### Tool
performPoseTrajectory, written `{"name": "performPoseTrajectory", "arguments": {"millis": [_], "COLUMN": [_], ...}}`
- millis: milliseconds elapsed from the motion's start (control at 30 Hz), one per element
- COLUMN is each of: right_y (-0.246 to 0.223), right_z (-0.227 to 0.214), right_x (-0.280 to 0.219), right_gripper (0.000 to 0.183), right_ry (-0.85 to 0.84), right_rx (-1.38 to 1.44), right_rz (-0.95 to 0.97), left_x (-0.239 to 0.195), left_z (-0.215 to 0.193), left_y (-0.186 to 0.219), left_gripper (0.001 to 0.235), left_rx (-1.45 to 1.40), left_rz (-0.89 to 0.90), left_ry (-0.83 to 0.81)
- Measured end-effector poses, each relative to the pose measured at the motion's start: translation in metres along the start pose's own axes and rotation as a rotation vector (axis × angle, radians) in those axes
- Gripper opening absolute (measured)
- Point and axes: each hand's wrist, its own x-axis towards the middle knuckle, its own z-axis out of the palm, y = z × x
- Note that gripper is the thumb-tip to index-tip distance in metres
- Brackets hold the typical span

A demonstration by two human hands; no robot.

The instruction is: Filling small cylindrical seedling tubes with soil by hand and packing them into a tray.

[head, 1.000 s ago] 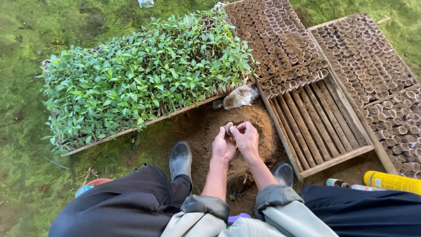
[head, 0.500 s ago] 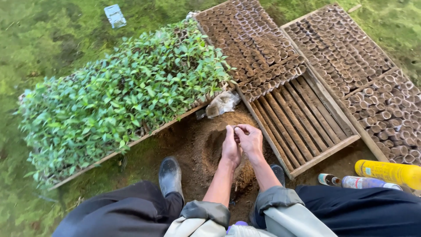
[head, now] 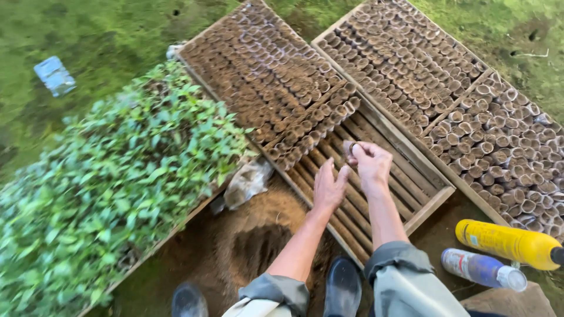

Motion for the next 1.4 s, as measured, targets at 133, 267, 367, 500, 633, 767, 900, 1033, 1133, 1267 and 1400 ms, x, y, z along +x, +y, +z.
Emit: {"name": "performPoseTrajectory", "arguments": {"millis": [133,267,367,500,633,767,900,1033,1133,1267,1400], "right_y": [-0.008,-0.011,-0.011,0.004,0.020,0.016,0.017,0.033,0.036,0.020,0.034], "right_z": [-0.002,0.011,0.026,0.043,0.056,0.061,0.065,0.066,0.064,0.057,0.058], "right_x": [0.081,0.146,0.173,0.199,0.216,0.217,0.223,0.236,0.233,0.204,0.176], "right_gripper": [0.016,0.016,0.015,0.014,0.013,0.014,0.015,0.016,0.017,0.017,0.014], "right_ry": [0.054,0.073,0.070,0.031,-0.004,-0.053,-0.052,0.009,0.017,0.055,0.060], "right_rx": [-0.039,-0.082,-0.108,-0.162,-0.266,-0.309,-0.371,-0.514,-0.548,-0.547,-0.472], "right_rz": [-0.012,-0.059,-0.052,-0.067,-0.100,-0.135,-0.183,-0.212,-0.240,-0.324,-0.251], "left_x": [0.063,0.127,0.159,0.180,0.177,0.177,0.178,0.182,0.177,0.158,0.134], "left_z": [0.016,0.025,0.030,0.033,0.028,0.028,0.029,0.035,0.035,0.026,0.022], "left_y": [0.040,0.070,0.081,0.078,0.068,0.065,0.066,0.057,0.050,0.050,0.037], "left_gripper": [0.071,0.075,0.076,0.074,0.078,0.075,0.076,0.075,0.078,0.066,0.051], "left_rx": [0.270,0.642,0.827,1.042,1.085,1.024,0.981,0.940,0.911,0.815,0.775], "left_rz": [0.171,0.356,0.412,0.394,0.411,0.421,0.422,0.429,0.467,0.503,0.528], "left_ry": [-0.018,-0.059,-0.090,-0.156,-0.177,-0.150,-0.127,-0.111,-0.077,-0.065,-0.035]}}
